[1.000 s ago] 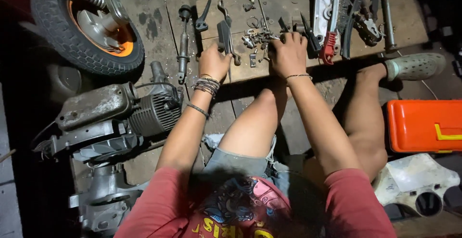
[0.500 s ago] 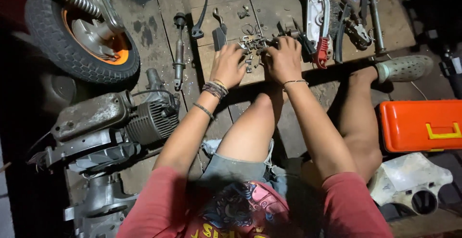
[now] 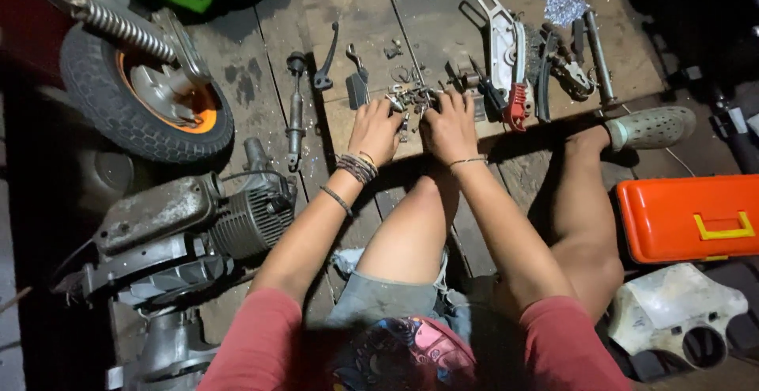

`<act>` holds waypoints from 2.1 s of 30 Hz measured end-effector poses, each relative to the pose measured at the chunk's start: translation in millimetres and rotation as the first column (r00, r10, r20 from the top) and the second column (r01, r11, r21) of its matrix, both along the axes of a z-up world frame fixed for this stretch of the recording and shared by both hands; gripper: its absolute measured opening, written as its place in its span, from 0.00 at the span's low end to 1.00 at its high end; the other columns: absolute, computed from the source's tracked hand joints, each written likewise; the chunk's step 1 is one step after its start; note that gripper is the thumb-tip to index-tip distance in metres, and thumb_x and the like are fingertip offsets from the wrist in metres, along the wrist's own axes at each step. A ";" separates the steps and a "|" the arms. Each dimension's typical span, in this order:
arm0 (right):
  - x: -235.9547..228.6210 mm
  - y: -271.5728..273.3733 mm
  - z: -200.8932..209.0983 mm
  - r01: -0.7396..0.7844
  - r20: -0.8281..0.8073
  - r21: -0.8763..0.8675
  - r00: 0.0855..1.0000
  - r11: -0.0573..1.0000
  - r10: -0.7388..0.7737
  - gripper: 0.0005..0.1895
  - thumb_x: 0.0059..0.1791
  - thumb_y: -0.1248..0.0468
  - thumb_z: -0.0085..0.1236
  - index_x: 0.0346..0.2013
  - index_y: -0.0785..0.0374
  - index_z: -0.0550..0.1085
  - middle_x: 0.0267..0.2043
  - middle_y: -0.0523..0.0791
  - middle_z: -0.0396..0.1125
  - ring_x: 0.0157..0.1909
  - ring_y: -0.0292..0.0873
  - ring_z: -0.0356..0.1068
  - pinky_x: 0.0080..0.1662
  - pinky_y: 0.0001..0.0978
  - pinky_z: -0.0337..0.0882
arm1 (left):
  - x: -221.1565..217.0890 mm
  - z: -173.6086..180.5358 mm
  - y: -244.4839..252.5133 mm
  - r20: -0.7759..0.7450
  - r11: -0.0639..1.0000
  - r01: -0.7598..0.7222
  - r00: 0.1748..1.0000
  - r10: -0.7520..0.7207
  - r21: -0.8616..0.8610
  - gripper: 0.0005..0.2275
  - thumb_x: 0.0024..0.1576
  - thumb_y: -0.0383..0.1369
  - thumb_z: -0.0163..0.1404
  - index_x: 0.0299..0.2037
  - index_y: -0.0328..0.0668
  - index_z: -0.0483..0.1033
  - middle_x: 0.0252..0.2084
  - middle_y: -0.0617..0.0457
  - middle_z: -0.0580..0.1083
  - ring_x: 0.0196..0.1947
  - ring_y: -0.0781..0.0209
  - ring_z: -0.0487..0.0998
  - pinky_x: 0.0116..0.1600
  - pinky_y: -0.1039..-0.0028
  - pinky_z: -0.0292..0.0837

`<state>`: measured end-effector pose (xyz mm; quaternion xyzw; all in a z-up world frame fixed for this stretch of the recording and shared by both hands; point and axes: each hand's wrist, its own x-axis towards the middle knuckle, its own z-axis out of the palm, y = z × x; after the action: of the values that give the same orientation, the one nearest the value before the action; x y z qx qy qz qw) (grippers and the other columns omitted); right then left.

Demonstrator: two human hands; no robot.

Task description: The person sits on the floor in a workshop and handles small mechanical parts and tools. They pick up a small metal component, manipulate it with both hands, and place it back on the wooden work surface among other tools and parts.

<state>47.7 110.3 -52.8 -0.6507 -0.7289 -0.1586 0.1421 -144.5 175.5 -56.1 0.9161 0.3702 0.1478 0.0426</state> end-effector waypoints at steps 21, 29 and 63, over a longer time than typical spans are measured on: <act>11.9 -27.2 -20.9 0.071 -0.052 0.114 0.996 0.991 -0.066 0.13 0.40 0.57 0.72 0.34 0.55 0.78 0.59 0.53 0.66 0.68 0.57 0.59 0.64 0.58 0.54 | -2.7 11.8 -14.4 0.015 0.999 -0.003 1.000 0.003 0.042 0.16 0.48 0.40 0.63 0.42 0.44 0.78 0.44 0.49 0.68 0.50 0.50 0.69 0.59 0.59 0.61; 3.8 -27.8 -11.1 0.124 -0.110 0.061 0.987 0.990 -0.117 0.12 0.41 0.56 0.70 0.36 0.54 0.79 0.60 0.51 0.65 0.69 0.56 0.56 0.65 0.58 0.53 | 25.7 -1.0 -4.8 0.062 1.000 0.028 0.998 -0.028 -0.006 0.18 0.50 0.40 0.62 0.47 0.44 0.77 0.45 0.48 0.68 0.50 0.48 0.69 0.56 0.57 0.63; 11.0 -46.1 -13.9 0.242 -0.230 0.050 0.947 0.969 -0.224 0.13 0.41 0.57 0.71 0.34 0.58 0.77 0.54 0.51 0.65 0.63 0.56 0.60 0.61 0.55 0.56 | 63.2 19.4 13.1 -0.107 0.991 0.075 0.992 -0.063 0.115 0.11 0.48 0.37 0.63 0.39 0.48 0.81 0.46 0.47 0.72 0.50 0.51 0.71 0.50 0.61 0.63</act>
<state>58.6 64.3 -66.8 -0.7399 -0.6197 -0.1283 0.2281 -81.3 188.6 -36.8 0.9357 0.3306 0.1204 -0.0260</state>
